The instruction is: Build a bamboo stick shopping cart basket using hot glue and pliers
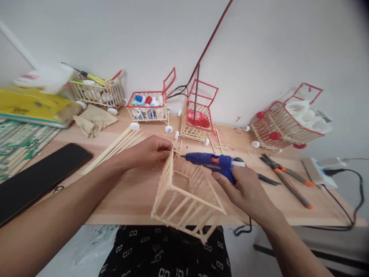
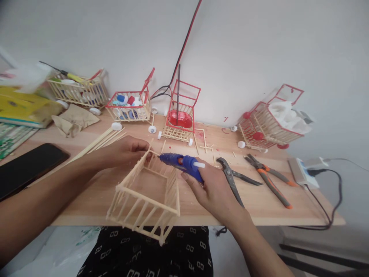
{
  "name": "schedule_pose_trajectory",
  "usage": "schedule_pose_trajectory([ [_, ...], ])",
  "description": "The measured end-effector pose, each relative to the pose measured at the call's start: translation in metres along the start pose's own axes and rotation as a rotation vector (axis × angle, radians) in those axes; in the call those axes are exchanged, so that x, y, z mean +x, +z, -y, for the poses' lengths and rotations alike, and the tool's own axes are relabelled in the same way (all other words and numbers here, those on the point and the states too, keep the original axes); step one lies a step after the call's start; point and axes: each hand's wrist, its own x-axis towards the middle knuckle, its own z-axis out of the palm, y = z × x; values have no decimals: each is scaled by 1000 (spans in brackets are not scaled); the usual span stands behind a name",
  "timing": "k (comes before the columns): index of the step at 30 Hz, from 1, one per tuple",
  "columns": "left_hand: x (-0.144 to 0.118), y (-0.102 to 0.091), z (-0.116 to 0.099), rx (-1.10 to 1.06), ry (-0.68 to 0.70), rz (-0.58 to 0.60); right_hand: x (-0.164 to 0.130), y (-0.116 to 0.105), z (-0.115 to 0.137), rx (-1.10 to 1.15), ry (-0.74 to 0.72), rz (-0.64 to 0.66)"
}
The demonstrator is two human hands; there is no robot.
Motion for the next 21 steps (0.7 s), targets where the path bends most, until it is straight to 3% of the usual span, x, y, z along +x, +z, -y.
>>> schedule_pose_trajectory([
  [9,-2,0,-4,39,24,-11,-5,-8,0,43,33,47],
  [21,-2,2,-6,5,31,-4,10,-11,1,169,-54,313],
])
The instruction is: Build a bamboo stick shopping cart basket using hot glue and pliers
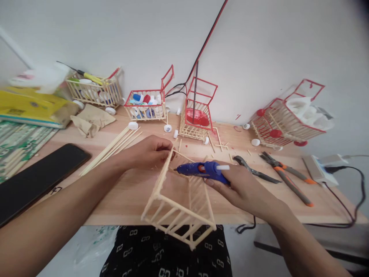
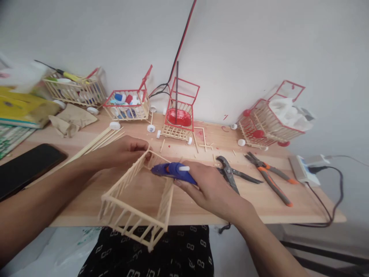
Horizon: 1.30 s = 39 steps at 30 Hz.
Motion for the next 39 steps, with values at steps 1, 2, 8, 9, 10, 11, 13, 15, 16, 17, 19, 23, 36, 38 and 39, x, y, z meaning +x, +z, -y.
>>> schedule_pose_trajectory([
  [1,0,0,1,4,11,-1,1,0,0,9,-9,10],
  [2,0,0,2,8,24,-1,2,-1,0,17,-13,16],
  [8,0,-2,2,25,49,19,9,-5,-1,-14,14,48],
  [9,0,-2,2,24,51,20,10,-5,-2,-30,12,53],
  [10,0,-2,3,21,54,18,11,-6,-2,-47,9,58],
  [11,0,-2,3,18,53,17,12,-7,-2,-62,4,61],
  [13,0,-1,4,11,48,19,14,-8,-1,-83,1,71],
  [15,1,-1,6,10,41,20,16,-10,0,-96,0,83],
  [16,1,-1,6,12,41,21,17,-11,1,-106,-4,85],
  [17,1,-1,7,14,42,22,18,-11,2,-121,-9,86],
  [19,2,0,7,14,43,24,19,-12,4,-154,-24,82],
  [23,1,0,5,-8,50,35,22,-13,8,-195,-38,78],
  [36,0,1,0,9,47,1,9,-20,7,-204,-2,-73],
  [38,0,2,0,12,20,-14,6,-23,7,-225,21,-148],
  [39,0,2,0,15,9,-18,5,-24,7,-227,25,-173],
])
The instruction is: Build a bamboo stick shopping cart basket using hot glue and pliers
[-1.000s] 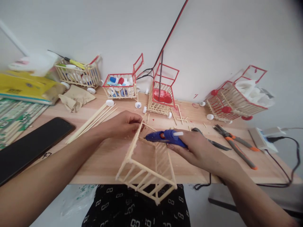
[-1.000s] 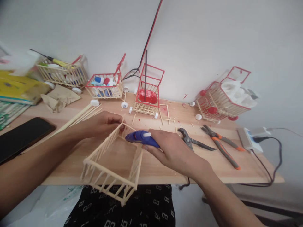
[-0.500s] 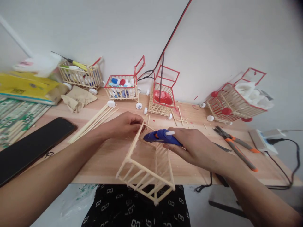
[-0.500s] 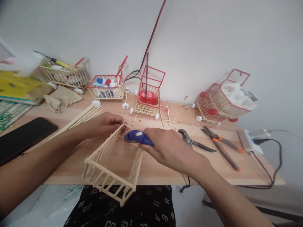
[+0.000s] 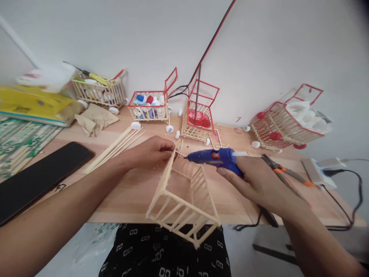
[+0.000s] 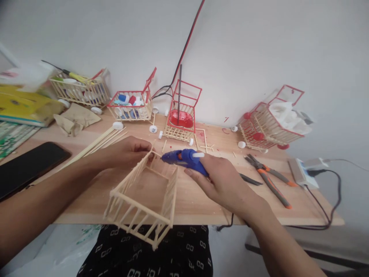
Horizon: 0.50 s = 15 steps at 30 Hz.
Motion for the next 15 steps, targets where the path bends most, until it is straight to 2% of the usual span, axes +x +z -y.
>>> schedule_pose_trajectory([
  [15,1,0,4,30,-43,27,1,0,3,-30,8,-16],
])
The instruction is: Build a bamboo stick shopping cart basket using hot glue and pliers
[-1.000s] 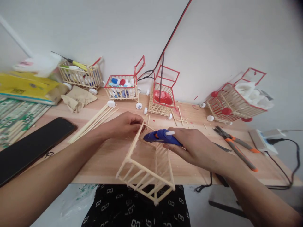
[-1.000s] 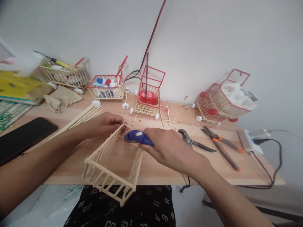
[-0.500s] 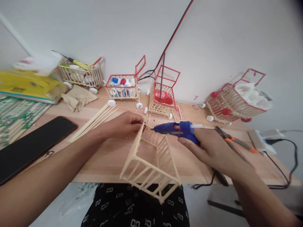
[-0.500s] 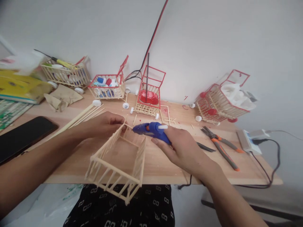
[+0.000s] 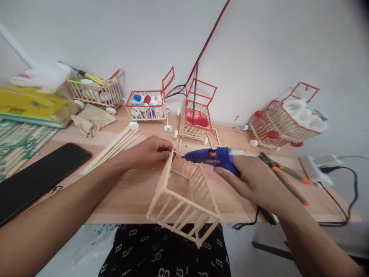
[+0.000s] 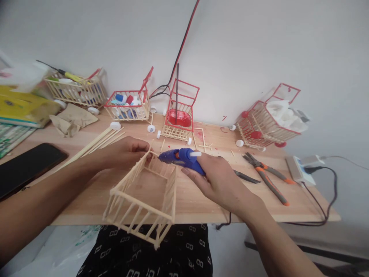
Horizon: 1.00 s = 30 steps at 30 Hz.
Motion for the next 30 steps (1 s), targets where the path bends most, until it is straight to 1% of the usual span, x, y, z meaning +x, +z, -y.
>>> schedule_pose_trajectory([
  [3,0,0,0,-12,-4,-4,-1,1,-1,-19,4,15],
  [16,-1,1,-3,-37,1,-21,-2,5,-3,-9,-1,-12],
  [19,-1,1,-1,-26,18,-21,-5,3,-4,2,28,-15],
  [23,0,1,1,-34,31,-21,-14,0,-7,43,75,-50],
  [26,0,1,0,-64,21,-29,-28,0,-15,68,155,-80],
  [30,-1,2,-1,-73,7,-42,-51,0,-31,52,270,-167],
])
